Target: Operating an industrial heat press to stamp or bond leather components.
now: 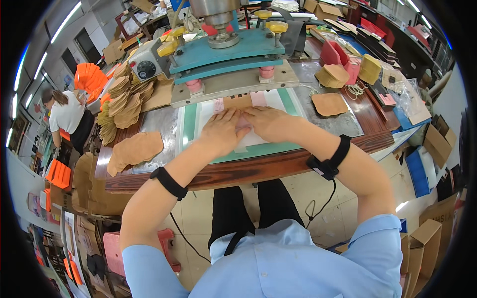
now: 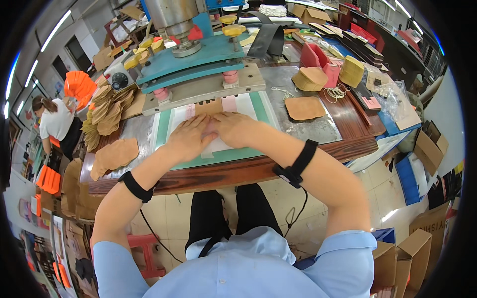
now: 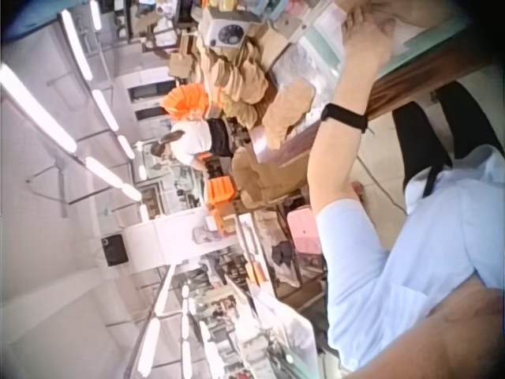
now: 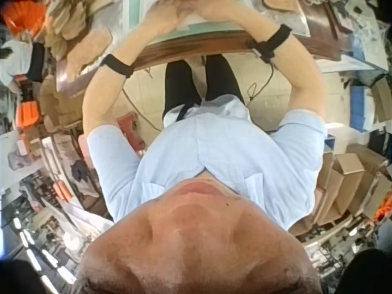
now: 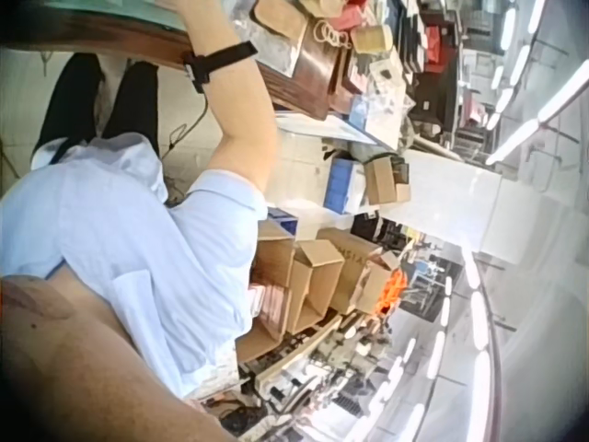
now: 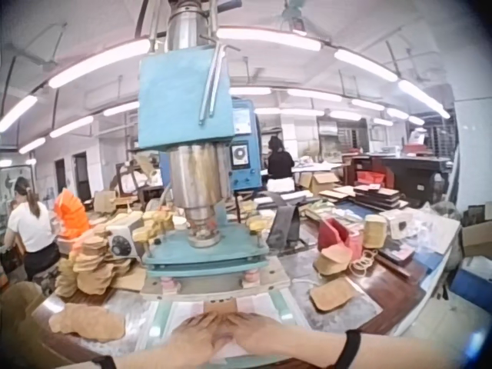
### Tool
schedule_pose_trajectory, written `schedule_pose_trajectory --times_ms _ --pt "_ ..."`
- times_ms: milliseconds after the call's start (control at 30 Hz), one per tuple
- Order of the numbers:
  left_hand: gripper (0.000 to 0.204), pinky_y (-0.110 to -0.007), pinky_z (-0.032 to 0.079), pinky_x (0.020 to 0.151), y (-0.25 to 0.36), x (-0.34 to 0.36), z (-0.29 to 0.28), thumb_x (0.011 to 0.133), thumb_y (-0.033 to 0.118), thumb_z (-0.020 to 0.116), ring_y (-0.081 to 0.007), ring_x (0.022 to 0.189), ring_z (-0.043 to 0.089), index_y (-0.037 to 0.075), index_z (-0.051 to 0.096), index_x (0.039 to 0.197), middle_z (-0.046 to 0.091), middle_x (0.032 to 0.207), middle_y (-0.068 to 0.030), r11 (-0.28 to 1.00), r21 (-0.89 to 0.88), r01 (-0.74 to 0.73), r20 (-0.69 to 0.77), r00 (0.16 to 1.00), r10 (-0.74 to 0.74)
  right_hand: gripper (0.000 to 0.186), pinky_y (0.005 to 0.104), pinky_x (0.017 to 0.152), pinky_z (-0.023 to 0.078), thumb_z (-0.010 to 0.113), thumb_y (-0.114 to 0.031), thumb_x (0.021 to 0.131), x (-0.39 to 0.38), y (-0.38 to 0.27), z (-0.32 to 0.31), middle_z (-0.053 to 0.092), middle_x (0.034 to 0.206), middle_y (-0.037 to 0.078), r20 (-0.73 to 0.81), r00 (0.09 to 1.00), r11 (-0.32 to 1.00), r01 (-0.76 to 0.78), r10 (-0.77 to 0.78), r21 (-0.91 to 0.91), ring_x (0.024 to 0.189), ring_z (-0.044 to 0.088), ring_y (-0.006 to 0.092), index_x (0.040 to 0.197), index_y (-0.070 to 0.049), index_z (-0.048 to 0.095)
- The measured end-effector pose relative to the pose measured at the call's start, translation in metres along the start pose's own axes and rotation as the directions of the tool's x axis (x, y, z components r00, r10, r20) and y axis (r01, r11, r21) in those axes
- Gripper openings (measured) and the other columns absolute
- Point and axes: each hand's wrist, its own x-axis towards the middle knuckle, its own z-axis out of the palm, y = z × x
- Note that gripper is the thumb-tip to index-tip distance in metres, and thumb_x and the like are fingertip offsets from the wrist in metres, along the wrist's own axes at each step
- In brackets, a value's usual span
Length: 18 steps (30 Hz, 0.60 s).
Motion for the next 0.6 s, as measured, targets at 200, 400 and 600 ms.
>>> schedule_pose_trajectory --times_ms 200,400,600 --pt "0.069 -0.038 0.022 0.109 -0.010 0.009 0.002 0.090 0.049 0.041 -0.0306 0.131 0.031 -0.002 0.035 0.135 0.036 0.140 -0.0194 0.999 -0.043 0.000 0.017 1.000 0.001 0.042 0.0365 0.106 0.029 0.043 -0.009 0.086 0.013 0.014 0.004 0.042 0.133 0.020 0.039 0.999 0.999 -0.029 0.028 0.026 0.126 0.039 0.0302 0.126 0.003 0.044" --pt "0.068 -0.039 0.020 0.110 -0.010 0.007 0.003 0.089 0.048 0.041 -0.0296 0.133 0.029 -0.002 0.034 0.135 0.034 0.141 -0.0190 0.998 -0.049 -0.048 0.021 0.999 0.049 0.043 0.0367 0.105 0.030 0.045 -0.006 0.084 0.003 0.013 -0.008 0.045 0.131 0.020 0.067 0.997 0.998 -0.040 0.037 0.044 0.125 0.040 0.0306 0.126 0.002 0.045" --pt "0.064 -0.039 0.023 0.108 -0.021 0.003 -0.002 0.089 0.045 0.044 -0.0317 0.130 0.033 -0.002 0.039 0.132 0.038 0.138 -0.0198 0.991 -0.061 -0.116 -0.016 0.993 0.115 0.047 0.0381 0.105 0.030 0.046 -0.005 0.083 0.003 0.015 -0.008 0.045 0.132 0.020 0.035 0.997 0.997 -0.075 0.074 0.029 0.125 0.039 0.0308 0.130 0.000 0.041"
